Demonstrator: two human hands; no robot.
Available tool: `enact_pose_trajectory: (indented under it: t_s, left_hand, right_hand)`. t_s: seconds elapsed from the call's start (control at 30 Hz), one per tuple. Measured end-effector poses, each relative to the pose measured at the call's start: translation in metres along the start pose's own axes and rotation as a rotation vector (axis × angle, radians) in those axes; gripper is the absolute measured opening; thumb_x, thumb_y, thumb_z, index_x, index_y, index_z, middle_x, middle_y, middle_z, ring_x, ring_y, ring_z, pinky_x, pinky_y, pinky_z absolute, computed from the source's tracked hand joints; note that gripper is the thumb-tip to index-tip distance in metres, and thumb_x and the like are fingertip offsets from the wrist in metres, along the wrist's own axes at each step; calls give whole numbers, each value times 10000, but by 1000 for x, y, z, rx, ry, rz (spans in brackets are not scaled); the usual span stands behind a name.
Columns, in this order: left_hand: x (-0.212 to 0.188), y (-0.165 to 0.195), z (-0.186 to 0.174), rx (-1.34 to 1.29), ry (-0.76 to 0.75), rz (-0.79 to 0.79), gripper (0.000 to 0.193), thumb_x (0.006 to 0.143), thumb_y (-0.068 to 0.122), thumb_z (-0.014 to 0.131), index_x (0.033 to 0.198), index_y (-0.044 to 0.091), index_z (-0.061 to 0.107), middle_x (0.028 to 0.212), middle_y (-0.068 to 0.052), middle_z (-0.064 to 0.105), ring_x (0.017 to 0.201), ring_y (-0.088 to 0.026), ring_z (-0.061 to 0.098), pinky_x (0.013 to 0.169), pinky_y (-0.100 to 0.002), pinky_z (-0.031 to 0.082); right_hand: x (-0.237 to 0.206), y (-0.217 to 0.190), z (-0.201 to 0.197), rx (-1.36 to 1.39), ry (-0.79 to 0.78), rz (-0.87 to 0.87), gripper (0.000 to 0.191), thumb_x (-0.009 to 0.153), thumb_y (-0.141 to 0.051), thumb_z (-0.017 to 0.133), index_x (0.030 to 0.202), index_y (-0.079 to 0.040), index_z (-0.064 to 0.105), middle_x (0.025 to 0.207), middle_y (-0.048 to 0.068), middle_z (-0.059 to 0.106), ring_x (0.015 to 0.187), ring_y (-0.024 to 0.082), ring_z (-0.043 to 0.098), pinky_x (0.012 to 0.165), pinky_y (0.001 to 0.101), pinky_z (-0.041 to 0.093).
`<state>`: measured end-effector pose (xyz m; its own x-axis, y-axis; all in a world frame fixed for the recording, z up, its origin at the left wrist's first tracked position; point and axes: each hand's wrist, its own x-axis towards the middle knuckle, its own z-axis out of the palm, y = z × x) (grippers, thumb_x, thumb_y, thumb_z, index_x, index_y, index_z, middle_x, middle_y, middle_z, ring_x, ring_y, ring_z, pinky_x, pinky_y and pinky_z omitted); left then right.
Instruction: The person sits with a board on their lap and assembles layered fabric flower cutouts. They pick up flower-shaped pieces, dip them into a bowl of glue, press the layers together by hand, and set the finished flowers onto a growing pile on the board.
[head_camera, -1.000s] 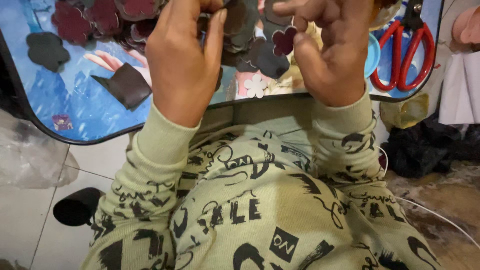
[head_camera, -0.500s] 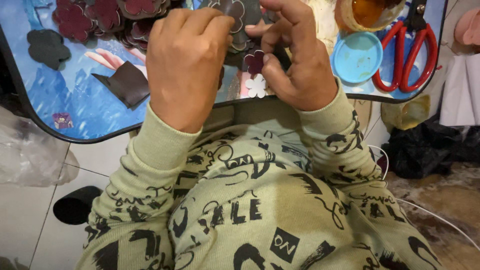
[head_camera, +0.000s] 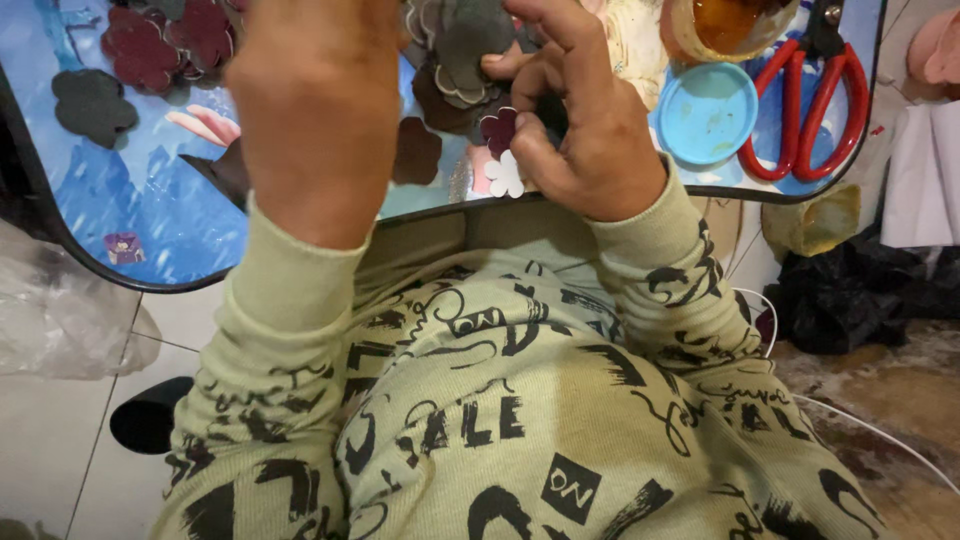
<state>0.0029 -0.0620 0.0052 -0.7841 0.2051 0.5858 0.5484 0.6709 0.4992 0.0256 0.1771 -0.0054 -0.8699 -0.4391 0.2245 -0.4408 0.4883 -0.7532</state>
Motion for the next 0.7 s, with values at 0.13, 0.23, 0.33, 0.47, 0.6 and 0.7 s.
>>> enact_pose_trajectory:
  t_s: [0.13, 0.23, 0.33, 0.47, 0.6, 0.7]
  left_hand:
    - [-9, 10, -10, -298, 29, -215, 90, 1204, 42, 650, 1124, 38, 609, 977, -90, 694, 827, -243, 660, 738, -329, 495]
    - [-19, 25, -7, -751, 29, -407, 133, 1190, 4, 576, 1313, 17, 528, 1130, -86, 736, 911, -157, 668, 797, -229, 518]
    - [-30, 36, -3, -1014, -9, -576, 327, 1132, -24, 635, 1414, -3, 469, 1212, -96, 711, 1060, -125, 677, 897, -205, 569]
    - [-44, 44, 2, -1045, -37, -612, 527, 1020, -75, 663, 1477, -4, 411, 1464, -133, 542, 1381, -147, 549, 1009, -241, 574]
    - [-63, 45, 7, -1251, -144, -764, 577, 1046, -72, 648, 1559, 5, 395, 1457, -147, 580, 1307, -135, 592, 1061, -254, 556]
    - [-75, 44, 15, -1380, -221, -807, 550, 1101, -61, 607, 1604, 9, 394, 1378, -154, 659, 1245, -141, 658, 1133, -281, 563]
  right_hand:
    - [-2, -1, -2, 70, 18, -19, 700, 1007, 150, 604, 1547, -99, 236, 910, 73, 609, 1129, 210, 718, 1178, 379, 440]
    - [-5, -8, -8, 150, 105, -50, 737, 1042, 168, 602, 1583, -123, 195, 960, 87, 608, 1193, 244, 704, 1247, 388, 385]
    - [-17, -25, -8, 459, 266, 229, 732, 982, 115, 640, 1548, -68, 214, 963, 71, 625, 1037, 200, 702, 1048, 325, 491]
    - [-32, -42, -9, 643, 317, 463, 748, 956, 95, 667, 1565, -19, 247, 1003, 89, 650, 923, 158, 679, 891, 285, 569]
    - [-45, -49, -7, 716, 272, 489, 712, 987, 112, 654, 1569, -17, 266, 983, 115, 689, 924, 160, 720, 871, 262, 583]
    - [-49, -47, -2, 696, 225, 472, 709, 1016, 131, 684, 1576, -19, 277, 1018, 106, 701, 934, 144, 722, 860, 237, 577]
